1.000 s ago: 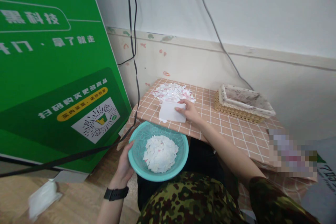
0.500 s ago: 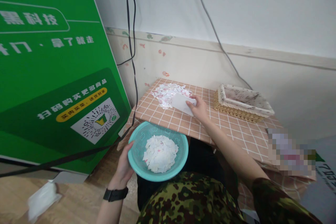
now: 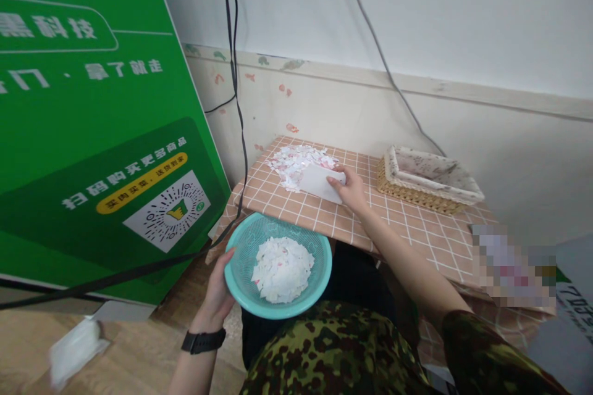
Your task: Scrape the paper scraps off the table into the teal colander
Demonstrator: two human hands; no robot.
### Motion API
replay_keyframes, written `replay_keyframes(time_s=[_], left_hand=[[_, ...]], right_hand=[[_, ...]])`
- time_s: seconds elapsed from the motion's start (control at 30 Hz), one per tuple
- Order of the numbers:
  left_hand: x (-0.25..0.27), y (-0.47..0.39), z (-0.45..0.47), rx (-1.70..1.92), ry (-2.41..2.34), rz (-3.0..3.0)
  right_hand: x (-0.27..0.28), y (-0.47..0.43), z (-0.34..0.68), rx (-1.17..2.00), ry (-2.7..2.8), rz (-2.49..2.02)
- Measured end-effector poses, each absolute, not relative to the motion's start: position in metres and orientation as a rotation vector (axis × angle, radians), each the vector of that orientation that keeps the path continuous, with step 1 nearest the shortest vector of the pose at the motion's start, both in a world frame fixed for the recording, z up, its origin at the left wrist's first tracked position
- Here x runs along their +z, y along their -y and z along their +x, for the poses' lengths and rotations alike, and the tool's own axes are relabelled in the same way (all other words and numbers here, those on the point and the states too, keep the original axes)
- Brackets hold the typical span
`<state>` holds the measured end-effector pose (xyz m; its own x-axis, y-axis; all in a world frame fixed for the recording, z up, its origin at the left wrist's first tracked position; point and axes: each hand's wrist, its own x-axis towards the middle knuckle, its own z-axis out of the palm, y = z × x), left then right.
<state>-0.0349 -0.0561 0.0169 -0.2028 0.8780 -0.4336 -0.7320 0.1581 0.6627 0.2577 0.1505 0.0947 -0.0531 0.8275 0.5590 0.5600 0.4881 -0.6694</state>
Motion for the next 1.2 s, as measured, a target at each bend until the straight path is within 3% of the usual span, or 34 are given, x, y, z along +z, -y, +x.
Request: replay_keyframes(time_s=[1.2], left_hand=[[0.013, 0.055, -0.035, 1.449, -1.028, 0.181]], right_hand=[[0.098, -0.166, 0.248, 0.447, 1.822, -1.076]])
